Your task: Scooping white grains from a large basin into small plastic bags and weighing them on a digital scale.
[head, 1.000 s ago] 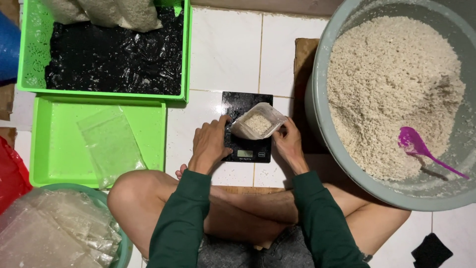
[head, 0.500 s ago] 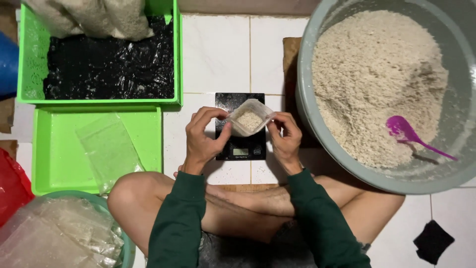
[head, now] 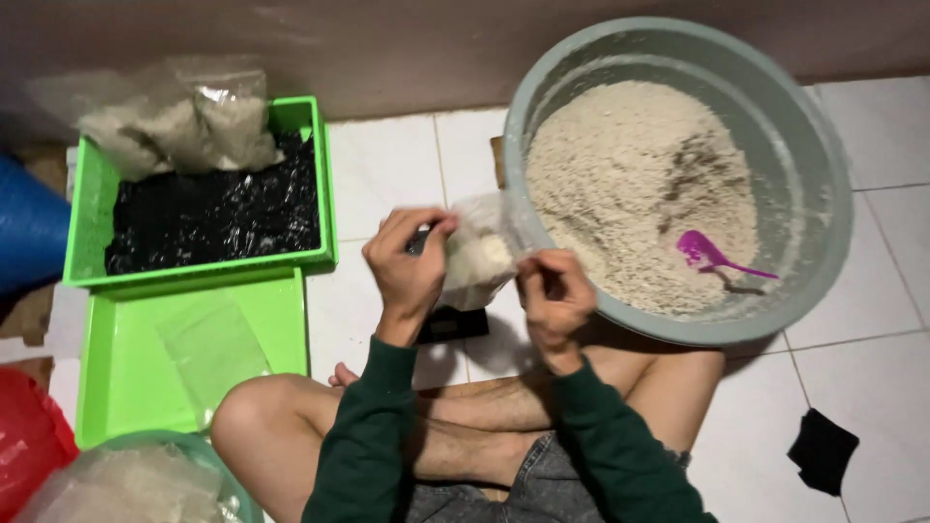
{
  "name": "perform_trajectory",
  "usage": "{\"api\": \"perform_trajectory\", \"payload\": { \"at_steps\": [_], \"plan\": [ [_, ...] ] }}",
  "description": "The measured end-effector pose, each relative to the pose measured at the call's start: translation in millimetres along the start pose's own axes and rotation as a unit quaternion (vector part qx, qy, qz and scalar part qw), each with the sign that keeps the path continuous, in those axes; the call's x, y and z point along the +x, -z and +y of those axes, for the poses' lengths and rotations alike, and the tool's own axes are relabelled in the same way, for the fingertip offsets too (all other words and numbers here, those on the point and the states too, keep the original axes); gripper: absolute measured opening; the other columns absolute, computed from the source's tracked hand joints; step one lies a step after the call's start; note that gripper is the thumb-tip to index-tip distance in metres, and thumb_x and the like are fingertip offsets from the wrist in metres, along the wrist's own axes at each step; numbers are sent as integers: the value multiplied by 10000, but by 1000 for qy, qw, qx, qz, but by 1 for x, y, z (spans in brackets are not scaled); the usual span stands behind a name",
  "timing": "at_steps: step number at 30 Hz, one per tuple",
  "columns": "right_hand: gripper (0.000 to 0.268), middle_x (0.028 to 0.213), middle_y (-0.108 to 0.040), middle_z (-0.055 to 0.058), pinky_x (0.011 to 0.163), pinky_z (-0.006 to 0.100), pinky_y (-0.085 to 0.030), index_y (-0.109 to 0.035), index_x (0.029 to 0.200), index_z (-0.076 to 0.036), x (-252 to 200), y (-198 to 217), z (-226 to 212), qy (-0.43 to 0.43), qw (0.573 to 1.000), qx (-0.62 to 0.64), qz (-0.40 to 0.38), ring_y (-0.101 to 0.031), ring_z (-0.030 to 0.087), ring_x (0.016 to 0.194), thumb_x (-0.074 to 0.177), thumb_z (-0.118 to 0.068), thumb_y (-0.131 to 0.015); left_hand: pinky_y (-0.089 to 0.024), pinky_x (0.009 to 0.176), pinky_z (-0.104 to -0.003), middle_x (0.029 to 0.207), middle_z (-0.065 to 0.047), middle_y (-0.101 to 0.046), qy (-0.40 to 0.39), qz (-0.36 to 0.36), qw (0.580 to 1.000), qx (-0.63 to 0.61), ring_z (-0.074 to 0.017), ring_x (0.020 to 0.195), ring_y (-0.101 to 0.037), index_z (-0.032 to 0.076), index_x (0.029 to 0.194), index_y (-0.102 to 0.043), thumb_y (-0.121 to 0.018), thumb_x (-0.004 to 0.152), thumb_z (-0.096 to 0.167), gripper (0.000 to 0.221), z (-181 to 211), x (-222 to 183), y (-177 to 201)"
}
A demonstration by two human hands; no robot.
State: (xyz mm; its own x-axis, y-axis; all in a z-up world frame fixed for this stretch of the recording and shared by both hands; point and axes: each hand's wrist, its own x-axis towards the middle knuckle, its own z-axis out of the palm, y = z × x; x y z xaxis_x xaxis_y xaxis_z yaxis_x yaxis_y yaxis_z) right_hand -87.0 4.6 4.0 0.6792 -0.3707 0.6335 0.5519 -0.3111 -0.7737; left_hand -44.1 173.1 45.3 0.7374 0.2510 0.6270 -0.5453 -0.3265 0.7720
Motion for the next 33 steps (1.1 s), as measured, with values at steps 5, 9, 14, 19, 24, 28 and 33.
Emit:
{"api": "perform_trajectory", "payload": {
  "at_steps": [5,9,14,19,24,28,33],
  "plan": [
    [144,761,-630,146,557,275,-481,-667,829,34,57,38,-35,63,996,-13,68,-564,187,651,857,-30,-793,-479,674,-275,742,14,-702,-40,-19,995,-91,-178,698,-663,175,825,-729,-817,793,80,134,71,44,-44],
    [169,803,-634,149,550,255,-476,-669,876,61,87,68,-44,102,990,-54,80,-576,152,665,906,-53,-790,-469,662,-243,752,24,-693,-61,-38,987,-145,-155,716,-657,176,843,-720,-789,810,109,102,85,53,-83],
    [121,745,-665,135,485,272,-475,-689,838,5,82,90,-23,94,984,-133,67,-610,207,597,885,-52,-785,-494,643,-294,769,-38,-712,-52,-59,989,-124,-227,731,-682,139,857,-730,-800,794,98,103,41,30,-131],
    [63,786,-692,107,504,258,-505,-717,844,-46,78,109,-1,27,979,-204,9,-649,214,616,844,-52,-780,-503,651,-285,803,-14,-734,12,-121,989,-87,-206,748,-698,182,861,-739,-775,828,145,61,16,4,-147],
    [47,801,-720,87,622,338,-549,-748,892,-124,83,146,37,-22,960,-249,-128,-702,260,726,887,-171,-749,-544,740,-411,992,-181,-697,64,-170,982,-48,-365,901,-686,62,1097,-675,-566,1008,161,172,5,-14,-147],
    [261,1070,-641,202,876,499,-515,-695,1157,-132,125,208,58,-93,841,-476,-238,-633,421,1038,960,-288,-621,-451,997,-483,1264,-217,-587,119,-227,964,-71,-368,1163,-572,44,1370,-525,-451,1004,352,484,11,-35,-144],
    [460,957,-779,150,988,503,-319,-797,951,-138,135,252,110,-214,561,-712,-364,-704,352,986,957,-496,-507,-324,1049,-585,1386,-264,-414,32,-241,969,30,-481,1249,-430,-6,1517,-289,-739,805,514,990,27,-46,-163]
  ]
}}
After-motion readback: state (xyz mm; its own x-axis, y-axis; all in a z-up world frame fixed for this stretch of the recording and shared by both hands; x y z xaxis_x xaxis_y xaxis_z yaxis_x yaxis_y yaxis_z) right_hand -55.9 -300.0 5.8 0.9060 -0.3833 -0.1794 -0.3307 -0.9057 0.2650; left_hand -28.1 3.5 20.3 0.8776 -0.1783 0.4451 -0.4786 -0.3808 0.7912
